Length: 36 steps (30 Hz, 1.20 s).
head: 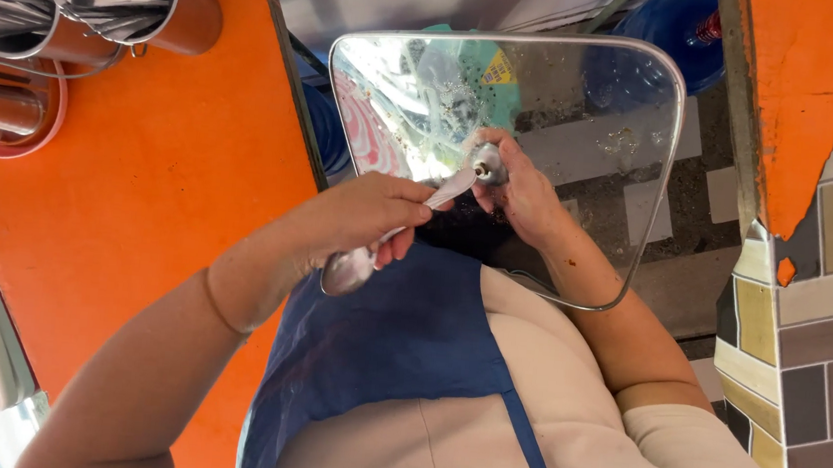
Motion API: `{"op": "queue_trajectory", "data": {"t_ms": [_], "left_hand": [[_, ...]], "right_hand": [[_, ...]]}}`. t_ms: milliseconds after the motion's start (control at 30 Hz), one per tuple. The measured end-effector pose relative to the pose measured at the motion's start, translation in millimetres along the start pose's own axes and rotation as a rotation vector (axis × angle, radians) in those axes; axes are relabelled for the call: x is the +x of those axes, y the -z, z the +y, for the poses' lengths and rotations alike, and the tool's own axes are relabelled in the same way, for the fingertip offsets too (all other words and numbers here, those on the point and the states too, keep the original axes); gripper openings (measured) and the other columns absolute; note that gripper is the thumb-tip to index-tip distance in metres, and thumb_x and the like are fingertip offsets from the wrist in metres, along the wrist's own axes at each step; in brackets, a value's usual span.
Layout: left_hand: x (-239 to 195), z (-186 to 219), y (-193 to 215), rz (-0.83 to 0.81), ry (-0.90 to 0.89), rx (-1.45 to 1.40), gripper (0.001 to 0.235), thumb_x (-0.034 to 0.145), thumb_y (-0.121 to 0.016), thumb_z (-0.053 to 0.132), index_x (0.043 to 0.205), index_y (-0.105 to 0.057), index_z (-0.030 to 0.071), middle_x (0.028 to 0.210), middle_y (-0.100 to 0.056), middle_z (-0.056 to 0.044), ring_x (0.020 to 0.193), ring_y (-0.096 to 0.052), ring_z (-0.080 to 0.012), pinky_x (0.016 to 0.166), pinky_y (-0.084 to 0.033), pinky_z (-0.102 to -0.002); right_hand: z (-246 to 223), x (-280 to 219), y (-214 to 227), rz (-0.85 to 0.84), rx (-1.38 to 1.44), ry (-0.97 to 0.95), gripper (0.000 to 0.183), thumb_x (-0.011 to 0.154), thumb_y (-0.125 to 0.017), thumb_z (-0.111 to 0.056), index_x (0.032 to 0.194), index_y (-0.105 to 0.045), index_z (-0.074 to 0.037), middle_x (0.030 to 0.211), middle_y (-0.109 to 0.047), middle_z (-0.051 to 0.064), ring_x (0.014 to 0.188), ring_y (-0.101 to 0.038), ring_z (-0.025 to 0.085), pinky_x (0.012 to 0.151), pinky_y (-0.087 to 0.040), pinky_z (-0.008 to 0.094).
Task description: Repairing a loose handle on a glass pot lid using a spoon as a screwdriver, then washing the lid in a kitchen sink.
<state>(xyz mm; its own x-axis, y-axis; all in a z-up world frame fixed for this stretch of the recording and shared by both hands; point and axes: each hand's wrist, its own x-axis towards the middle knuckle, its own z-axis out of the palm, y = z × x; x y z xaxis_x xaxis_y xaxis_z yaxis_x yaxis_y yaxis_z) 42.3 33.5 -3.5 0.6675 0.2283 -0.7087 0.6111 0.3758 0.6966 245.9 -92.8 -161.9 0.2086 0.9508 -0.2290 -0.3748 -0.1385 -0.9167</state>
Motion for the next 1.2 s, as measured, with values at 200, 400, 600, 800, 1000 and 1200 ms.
{"op": "queue_trajectory", "data": {"t_ms": [200, 400, 600, 800, 1000, 1200], "left_hand": [[16, -38, -5, -0.123, -0.083, -0.367, 0.054, 0.095, -0.066, 0.015, 0.142, -0.051, -0.008, 0.052, -0.058, -0.020, 0.039, -0.060, -0.0255, 0.037, -0.051, -0.034], [8, -27, -4, -0.115, -0.122, -0.104, 0.055, 0.096, -0.064, 0.020, 0.143, -0.054, -0.005, 0.052, -0.061, -0.014, 0.038, -0.061, -0.0190, 0.035, -0.046, -0.026], [6, -37, -6, -0.229, -0.132, -0.486, 0.047, 0.102, -0.059, 0.014, 0.145, -0.051, -0.004, 0.050, -0.050, -0.014, 0.031, -0.046, -0.0212, 0.030, -0.040, -0.030], [16, -66, -22, -0.442, -0.196, -0.854, 0.034, 0.109, -0.048, 0.012, 0.139, -0.058, -0.001, 0.052, -0.041, -0.006, 0.031, -0.041, -0.0127, 0.026, -0.033, -0.021], [21, -50, -14, -0.306, -0.271, -0.252, 0.038, 0.102, -0.059, 0.015, 0.136, -0.060, -0.003, 0.056, -0.059, -0.013, 0.034, -0.058, -0.0191, 0.026, -0.043, -0.028], [-2, -49, 34, 0.531, -0.360, 0.104, 0.039, 0.101, -0.062, 0.019, 0.140, -0.062, 0.011, 0.093, -0.074, -0.014, 0.050, -0.068, -0.0225, 0.045, -0.056, -0.030]], "right_hand": [[-30, -3, -5, -0.144, 0.037, 0.011, 0.054, 0.107, -0.028, -0.041, 0.145, -0.043, -0.006, 0.079, -0.061, 0.014, 0.055, -0.058, 0.018, 0.045, -0.039, 0.023], [-43, -10, -8, -0.205, -0.004, -0.005, 0.061, 0.109, -0.031, -0.042, 0.155, -0.035, -0.003, 0.091, -0.062, 0.015, 0.069, -0.059, 0.017, 0.061, -0.050, 0.024], [-33, -9, -2, -0.309, 0.024, 0.080, 0.062, 0.109, -0.031, -0.041, 0.154, -0.033, 0.001, 0.097, -0.059, 0.020, 0.071, -0.055, 0.020, 0.062, -0.046, 0.029], [-23, -12, 2, -0.381, 0.051, 0.144, 0.067, 0.106, -0.034, -0.034, 0.158, -0.027, 0.006, 0.121, -0.059, 0.030, 0.099, -0.066, 0.034, 0.080, -0.052, 0.037], [-64, -24, -19, -0.346, 0.061, 0.048, 0.061, 0.106, -0.034, -0.031, 0.154, -0.034, 0.006, 0.137, -0.056, 0.031, 0.115, -0.067, 0.035, 0.090, -0.055, 0.039], [-41, -17, 9, -0.271, 0.213, 0.034, 0.046, 0.108, -0.039, -0.027, 0.140, -0.043, 0.006, 0.136, -0.057, 0.035, 0.113, -0.070, 0.040, 0.087, -0.061, 0.042]]}}
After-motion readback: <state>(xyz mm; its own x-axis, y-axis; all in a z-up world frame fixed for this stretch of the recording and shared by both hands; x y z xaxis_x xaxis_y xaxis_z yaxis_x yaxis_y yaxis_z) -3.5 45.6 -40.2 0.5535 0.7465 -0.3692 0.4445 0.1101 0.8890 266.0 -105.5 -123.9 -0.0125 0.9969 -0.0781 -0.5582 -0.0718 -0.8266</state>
